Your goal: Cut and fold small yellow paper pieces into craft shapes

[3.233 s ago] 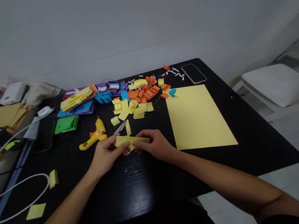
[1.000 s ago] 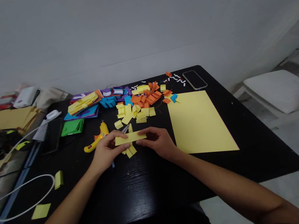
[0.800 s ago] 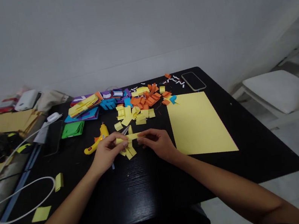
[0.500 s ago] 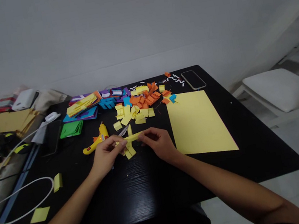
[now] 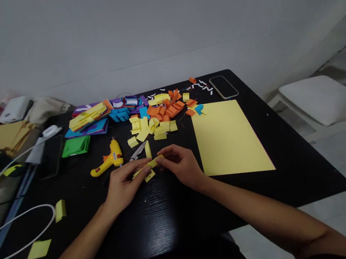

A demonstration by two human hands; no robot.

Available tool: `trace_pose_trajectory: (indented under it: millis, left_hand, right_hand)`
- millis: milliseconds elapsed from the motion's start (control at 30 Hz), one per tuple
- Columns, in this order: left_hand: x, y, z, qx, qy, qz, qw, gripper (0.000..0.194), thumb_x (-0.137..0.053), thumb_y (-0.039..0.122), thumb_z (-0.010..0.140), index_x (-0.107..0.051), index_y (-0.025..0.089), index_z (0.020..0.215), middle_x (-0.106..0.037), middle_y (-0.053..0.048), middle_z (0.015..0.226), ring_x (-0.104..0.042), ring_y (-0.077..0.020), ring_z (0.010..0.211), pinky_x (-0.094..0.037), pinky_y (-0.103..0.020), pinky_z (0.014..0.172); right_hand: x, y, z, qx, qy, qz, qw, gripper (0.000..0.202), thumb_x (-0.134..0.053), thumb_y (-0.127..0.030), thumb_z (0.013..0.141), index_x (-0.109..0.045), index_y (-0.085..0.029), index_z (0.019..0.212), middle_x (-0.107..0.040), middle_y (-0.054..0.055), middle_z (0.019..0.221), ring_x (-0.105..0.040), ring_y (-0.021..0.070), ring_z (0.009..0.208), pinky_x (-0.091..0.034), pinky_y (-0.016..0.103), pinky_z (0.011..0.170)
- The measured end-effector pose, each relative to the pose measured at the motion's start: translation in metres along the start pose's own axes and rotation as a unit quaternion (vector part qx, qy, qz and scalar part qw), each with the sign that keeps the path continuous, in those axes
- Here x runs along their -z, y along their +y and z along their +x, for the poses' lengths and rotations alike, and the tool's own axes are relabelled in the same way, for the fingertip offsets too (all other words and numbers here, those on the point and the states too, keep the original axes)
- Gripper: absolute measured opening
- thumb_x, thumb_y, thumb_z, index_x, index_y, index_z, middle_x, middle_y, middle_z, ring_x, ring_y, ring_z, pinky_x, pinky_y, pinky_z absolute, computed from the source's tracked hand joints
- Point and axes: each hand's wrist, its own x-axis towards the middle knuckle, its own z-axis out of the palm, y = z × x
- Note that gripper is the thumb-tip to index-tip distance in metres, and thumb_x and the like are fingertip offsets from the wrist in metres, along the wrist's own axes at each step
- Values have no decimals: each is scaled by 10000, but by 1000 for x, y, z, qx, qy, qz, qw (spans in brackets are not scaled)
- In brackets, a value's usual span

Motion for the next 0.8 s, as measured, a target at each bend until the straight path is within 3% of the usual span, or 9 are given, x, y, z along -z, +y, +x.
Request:
trace_pose_trajectory:
  millis: [400,567,800]
  left_hand:
    - [-3,6,-4,-3,23,-40,999,181,-686,223,929,-804,230,1066,-784,-37,828,-712,-161,715,-576,-267,692]
    - [-4,8,-7,5,26,-42,999,169,-679,224,928,-800,221,1046,-795,-45,892,-730,-154,711,-594,-251,674]
    - [-6,10,-6,7,-12,-62,998,227,-692,216,905,-767,199,1119,-795,-33,836,-733,-141,695,-606,-242,688]
  right_hand:
    - [-3,-6,-5,-5,24,16,1000,295,-881,-384,713,-717,-212,888,-764,13,779,-750,182,681,-638,353,749]
    - [-4,-8,-6,5,29,11,999,230,-864,-355,741,-705,-217,834,-749,6,734,-743,171,662,-633,336,721]
    - [-5,-5,-6,7,5,7,1000,224,-864,-371,735,-735,-211,823,-739,-5,714,-710,153,626,-618,323,699]
